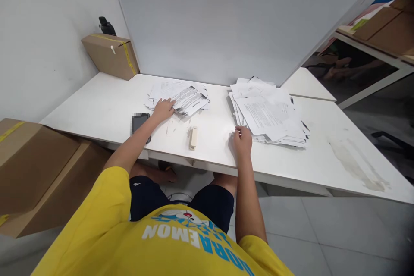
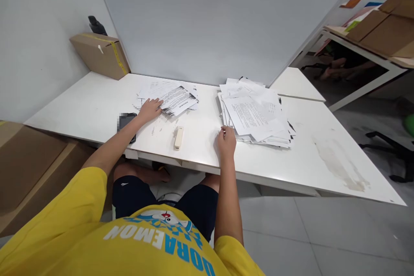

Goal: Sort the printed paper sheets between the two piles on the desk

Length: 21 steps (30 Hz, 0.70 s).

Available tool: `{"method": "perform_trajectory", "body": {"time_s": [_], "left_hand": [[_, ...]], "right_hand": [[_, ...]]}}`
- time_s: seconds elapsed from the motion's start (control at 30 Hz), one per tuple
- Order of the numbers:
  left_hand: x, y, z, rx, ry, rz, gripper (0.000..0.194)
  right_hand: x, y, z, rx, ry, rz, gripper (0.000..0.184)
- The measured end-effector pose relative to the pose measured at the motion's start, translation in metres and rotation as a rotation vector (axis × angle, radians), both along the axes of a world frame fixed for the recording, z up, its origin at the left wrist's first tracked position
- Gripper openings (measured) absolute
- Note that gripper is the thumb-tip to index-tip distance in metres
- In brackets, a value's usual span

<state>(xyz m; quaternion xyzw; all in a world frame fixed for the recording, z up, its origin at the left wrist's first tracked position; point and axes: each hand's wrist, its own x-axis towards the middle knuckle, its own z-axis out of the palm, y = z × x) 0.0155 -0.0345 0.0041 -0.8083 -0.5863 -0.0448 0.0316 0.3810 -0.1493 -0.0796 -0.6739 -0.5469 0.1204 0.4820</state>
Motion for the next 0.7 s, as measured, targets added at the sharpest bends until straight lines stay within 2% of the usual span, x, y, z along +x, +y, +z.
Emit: {"method": "perform_trajectory", "body": {"time_s": [0.1, 0.2, 0.33, 0.43, 0.6, 0.7], "left_hand": [[0.000, -0.005, 0.003, -0.008, 0.013, -0.029, 0.057], [-0.004, -0.005, 0.005, -0.014, 0.022, -0.057, 0.056], [-0.012, 0.016, 0.001, 0.018, 0.010, -0.033, 0.057], [-0.012, 0.026, -0.001, 0.042, -0.021, -0.040, 0.056], [-0.012, 0.019, 0.003, 0.080, -0.053, -0.038, 0.053], [-0.014, 0.018, 0.005, 0.093, -0.026, -0.097, 0.052]], "right_hand": [[-0.001, 0.002, -0.001, 0.002, 0.005, -0.019, 0.029], [-0.005, 0.001, 0.006, -0.008, 0.038, -0.027, 0.026], [-0.007, 0.008, 0.017, -0.007, 0.028, 0.043, 0.025], [-0.006, 0.011, 0.019, 0.003, 0.015, 0.030, 0.024], [-0.006, 0.010, 0.020, -0.030, 0.031, 0.029, 0.024], [-0.007, 0.010, 0.019, -0.035, 0.032, 0.035, 0.024]]}}
